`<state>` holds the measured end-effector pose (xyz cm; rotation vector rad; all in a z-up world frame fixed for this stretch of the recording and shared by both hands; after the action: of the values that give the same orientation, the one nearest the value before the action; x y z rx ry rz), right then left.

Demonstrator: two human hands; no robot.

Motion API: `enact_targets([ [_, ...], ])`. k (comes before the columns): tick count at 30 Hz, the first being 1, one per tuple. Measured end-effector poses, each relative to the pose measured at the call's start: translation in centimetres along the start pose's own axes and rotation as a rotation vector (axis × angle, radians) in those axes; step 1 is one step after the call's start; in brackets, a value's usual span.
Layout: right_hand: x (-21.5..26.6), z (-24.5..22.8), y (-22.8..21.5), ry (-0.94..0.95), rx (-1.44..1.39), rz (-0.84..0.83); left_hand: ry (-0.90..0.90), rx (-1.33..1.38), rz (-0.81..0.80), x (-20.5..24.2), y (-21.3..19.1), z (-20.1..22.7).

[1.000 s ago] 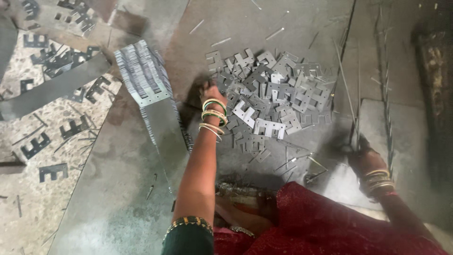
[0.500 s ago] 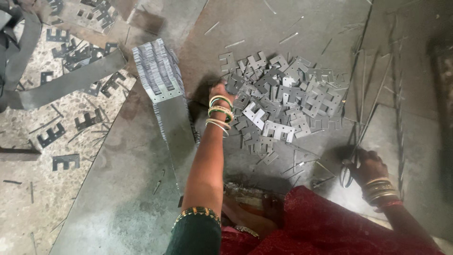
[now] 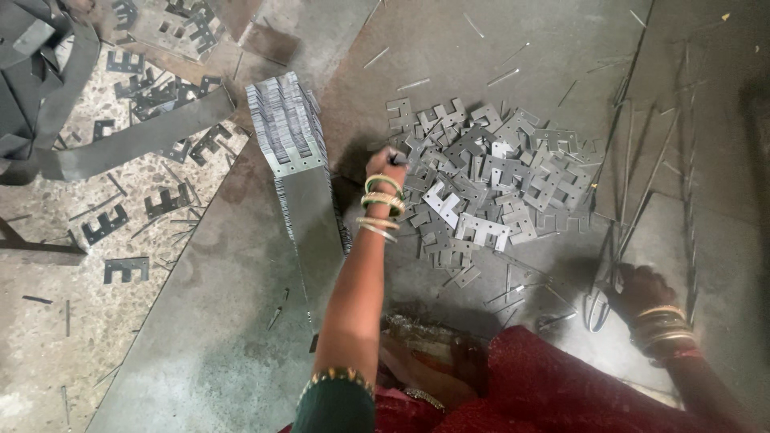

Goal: The person sits on the floor and repeatedly picks up small metal brackets from a pile, wipes them with a cloth, and places them into a neat stack. The person handles the parts one at a time, using a cloth to clean each piece before stacking.

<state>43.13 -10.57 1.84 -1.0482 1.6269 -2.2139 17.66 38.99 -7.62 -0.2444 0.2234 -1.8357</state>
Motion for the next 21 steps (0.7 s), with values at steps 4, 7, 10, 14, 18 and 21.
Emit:
enact_targets([
  [4,2.2,-3.8,-5.1,-0.122,0.142,0.228,-0.204,0.575,-0.139,4.7,-0.9,1.2],
  [7,1.4,-9.2,-7.4,-0.560,-0.414,0.436,-0.375,0.789,-0.252,11.8,-0.6,3.0],
  [10,-1.9,-13.9,-4.6,-0.730,-0.991,0.063,-0.364,0.886,-0.361,18.6,0.7,4.9],
  [14,-4.6,-18.8,3.3,-0.457,-1.293,-0.386,-0.296,0.841,-0.528,25.7,3.0,3.1],
  [18,-3.5,-20.5,7.1,-0.785,-0.243,-0.210,-0.285,0.585,-0.279,27.5,0.1,-4.1],
  [21,-3.0,-21.4,3.5,-0.735,-0.296,-0.250,-0.324,0.578,-0.156,28.8,-2.4,-8.3],
])
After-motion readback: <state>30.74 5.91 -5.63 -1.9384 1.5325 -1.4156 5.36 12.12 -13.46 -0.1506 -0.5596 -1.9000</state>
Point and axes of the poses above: each hand's wrist, its own x-axis away from the middle knuckle, its own y-axis out of the palm, z = x × y, the point moved 8 cm from there along -x, towards the middle knuckle, and after that the axes turned 8 degrees about x, right-handed, at the moved point
